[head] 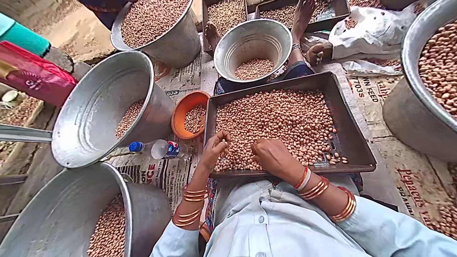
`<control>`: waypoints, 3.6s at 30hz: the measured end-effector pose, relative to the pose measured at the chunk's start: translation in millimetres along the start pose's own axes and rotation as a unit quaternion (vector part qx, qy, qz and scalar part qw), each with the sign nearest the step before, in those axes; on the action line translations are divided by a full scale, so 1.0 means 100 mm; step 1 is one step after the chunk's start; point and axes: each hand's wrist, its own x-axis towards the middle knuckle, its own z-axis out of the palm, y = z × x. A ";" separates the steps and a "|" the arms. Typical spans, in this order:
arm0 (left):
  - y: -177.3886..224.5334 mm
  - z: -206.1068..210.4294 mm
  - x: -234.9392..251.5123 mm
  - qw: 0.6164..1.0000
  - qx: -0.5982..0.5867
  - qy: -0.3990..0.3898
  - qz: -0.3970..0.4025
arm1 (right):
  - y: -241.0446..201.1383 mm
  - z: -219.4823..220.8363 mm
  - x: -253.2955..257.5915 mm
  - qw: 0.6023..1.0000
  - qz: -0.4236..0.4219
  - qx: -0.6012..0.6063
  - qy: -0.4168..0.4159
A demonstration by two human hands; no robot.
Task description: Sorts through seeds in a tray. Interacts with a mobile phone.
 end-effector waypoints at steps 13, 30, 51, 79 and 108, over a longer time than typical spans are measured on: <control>0.44 0.32 0.05 0.965 -0.029 -0.250 -0.072 | -0.17 -0.45 -0.20 0.989 -0.063 0.026 0.131; 0.33 0.31 0.68 0.886 0.462 0.005 0.034 | 0.54 -0.67 -0.56 0.983 0.122 -0.037 0.135; 0.52 -0.10 0.03 0.843 0.489 -0.156 -0.159 | 0.97 -0.73 -0.70 0.930 0.340 -0.039 -0.136; 0.47 0.06 0.13 0.994 0.107 0.028 -0.015 | 1.20 -0.83 0.42 0.985 0.107 -0.012 0.137; 0.33 -0.40 1.09 0.885 0.452 0.063 0.092 | 1.99 -1.08 0.39 0.976 0.181 -0.011 0.121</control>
